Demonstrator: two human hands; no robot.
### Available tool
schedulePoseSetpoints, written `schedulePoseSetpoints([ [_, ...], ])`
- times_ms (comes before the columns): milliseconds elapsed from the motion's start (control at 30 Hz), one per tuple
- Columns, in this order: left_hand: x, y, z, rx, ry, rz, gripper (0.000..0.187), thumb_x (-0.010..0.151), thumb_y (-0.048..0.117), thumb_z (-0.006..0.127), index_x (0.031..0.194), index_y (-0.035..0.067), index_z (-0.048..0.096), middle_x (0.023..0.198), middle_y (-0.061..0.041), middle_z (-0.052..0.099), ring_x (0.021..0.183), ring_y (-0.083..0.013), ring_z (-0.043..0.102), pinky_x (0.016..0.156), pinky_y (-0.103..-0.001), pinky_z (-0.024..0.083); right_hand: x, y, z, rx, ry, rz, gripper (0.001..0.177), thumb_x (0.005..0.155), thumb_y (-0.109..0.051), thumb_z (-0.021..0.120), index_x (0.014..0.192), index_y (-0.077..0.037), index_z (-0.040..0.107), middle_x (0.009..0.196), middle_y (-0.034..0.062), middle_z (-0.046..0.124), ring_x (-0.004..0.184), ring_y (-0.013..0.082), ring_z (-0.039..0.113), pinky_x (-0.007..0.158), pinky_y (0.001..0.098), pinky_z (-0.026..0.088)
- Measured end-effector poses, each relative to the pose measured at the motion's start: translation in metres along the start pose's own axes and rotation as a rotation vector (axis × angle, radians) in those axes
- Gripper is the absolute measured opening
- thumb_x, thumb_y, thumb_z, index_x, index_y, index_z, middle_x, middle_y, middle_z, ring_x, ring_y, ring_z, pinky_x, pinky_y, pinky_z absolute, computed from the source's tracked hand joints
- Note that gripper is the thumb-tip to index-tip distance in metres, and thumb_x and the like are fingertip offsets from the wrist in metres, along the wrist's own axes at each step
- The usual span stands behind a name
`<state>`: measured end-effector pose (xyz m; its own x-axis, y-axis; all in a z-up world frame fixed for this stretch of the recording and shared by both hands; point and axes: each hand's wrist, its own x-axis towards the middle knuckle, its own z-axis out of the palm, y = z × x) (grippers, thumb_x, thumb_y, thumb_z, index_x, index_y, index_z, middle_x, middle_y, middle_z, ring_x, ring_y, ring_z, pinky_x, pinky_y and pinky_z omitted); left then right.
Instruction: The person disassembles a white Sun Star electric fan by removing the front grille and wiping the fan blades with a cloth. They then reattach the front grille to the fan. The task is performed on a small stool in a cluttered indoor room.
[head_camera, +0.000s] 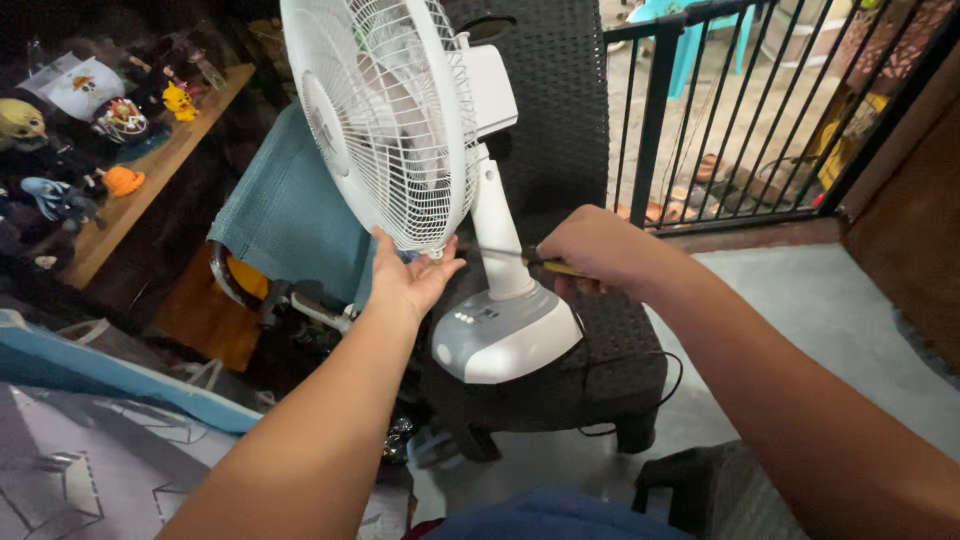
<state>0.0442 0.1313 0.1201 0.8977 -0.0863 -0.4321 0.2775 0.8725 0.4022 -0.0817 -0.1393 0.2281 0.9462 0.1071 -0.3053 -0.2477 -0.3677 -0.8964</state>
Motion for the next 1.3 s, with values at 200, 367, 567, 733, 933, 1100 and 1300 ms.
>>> schedulePoseSetpoints([
  [200, 0.013, 0.006, -0.009, -0.047, -0.027, 0.022, 0.100, 0.095, 0.077, 0.049, 0.144, -0.010, 0.046, 0.143, -0.027, 0.053, 0.125, -0.0438, 0.060, 0.121, -0.060, 0.031, -0.001, -0.001, 0.012, -0.084, 0.062, -0.128, 0.026, 0.081, -0.023, 0.071, 0.082, 0.002, 0.080, 0.061, 0.0109, 0.070, 0.047, 0.0149, 0.059, 0.043, 0.0301, 0.045],
  [367, 0.016, 0.003, -0.007, 0.023, -0.001, 0.055, 0.096, 0.091, 0.078, 0.040, 0.139, -0.004, 0.052, 0.135, -0.023, 0.054, 0.116, -0.0405, 0.060, 0.121, -0.066, 0.034, -0.005, 0.004, 0.014, -0.131, 0.112, -0.153, 0.031, 0.085, -0.031, 0.072, 0.088, -0.002, 0.081, 0.062, 0.0083, 0.071, 0.050, 0.0148, 0.061, 0.049, 0.0306, 0.048],
  [567, 0.004, 0.007, -0.015, -0.089, -0.006, 0.057, 0.103, 0.084, 0.080, 0.047, 0.140, -0.007, 0.049, 0.138, -0.021, 0.057, 0.108, -0.0385, 0.062, 0.117, -0.065, 0.026, 0.007, 0.058, 0.037, 0.094, 0.181, -0.147, 0.032, 0.083, -0.029, 0.074, 0.106, -0.007, 0.079, 0.076, 0.0059, 0.071, 0.058, 0.0131, 0.060, 0.051, 0.0295, 0.047],
  [733, 0.009, -0.002, -0.023, -0.109, -0.037, 0.042, 0.113, 0.088, 0.079, 0.053, 0.149, -0.015, 0.033, 0.149, -0.026, 0.046, 0.112, -0.0386, 0.059, 0.121, -0.062, 0.030, -0.016, 0.185, 0.037, 0.358, 0.644, -0.072, 0.040, 0.090, -0.031, 0.069, 0.120, -0.005, 0.071, 0.086, 0.0035, 0.072, 0.067, 0.0136, 0.063, 0.056, 0.0311, 0.050],
  [933, 0.008, -0.027, -0.018, 0.028, -0.200, 0.057, 0.104, 0.078, 0.075, 0.053, 0.148, -0.001, 0.038, 0.148, -0.023, 0.046, 0.119, -0.0394, 0.059, 0.114, -0.060, 0.034, -0.087, 0.332, 0.058, -0.118, 1.024, 0.400, 0.040, 0.094, -0.032, 0.068, 0.122, -0.003, 0.065, 0.113, 0.0244, 0.071, 0.104, 0.0416, 0.068, 0.088, 0.0500, 0.052],
  [1100, -0.001, -0.034, -0.018, 0.149, -0.335, -0.012, 0.102, 0.084, 0.076, 0.053, 0.151, 0.001, 0.038, 0.154, -0.024, 0.043, 0.124, -0.0395, 0.055, 0.115, -0.056, 0.042, -0.156, 0.402, 0.095, -0.162, 0.917, 0.838, 0.047, 0.090, -0.023, 0.064, 0.138, -0.023, 0.067, 0.129, 0.0137, 0.070, 0.119, 0.0387, 0.066, 0.094, 0.0547, 0.054],
  [1300, -0.012, -0.047, 0.008, 0.161, -0.255, -0.101, 0.099, 0.096, 0.075, 0.047, 0.156, -0.003, 0.029, 0.159, -0.025, 0.037, 0.142, -0.0448, 0.044, 0.114, -0.062, 0.040, -0.167, 0.449, 0.090, -0.400, 0.784, 0.970, 0.049, 0.093, -0.023, 0.066, 0.141, -0.029, 0.065, 0.143, 0.0045, 0.063, 0.140, 0.0327, 0.047, 0.109, 0.0610, 0.039],
])
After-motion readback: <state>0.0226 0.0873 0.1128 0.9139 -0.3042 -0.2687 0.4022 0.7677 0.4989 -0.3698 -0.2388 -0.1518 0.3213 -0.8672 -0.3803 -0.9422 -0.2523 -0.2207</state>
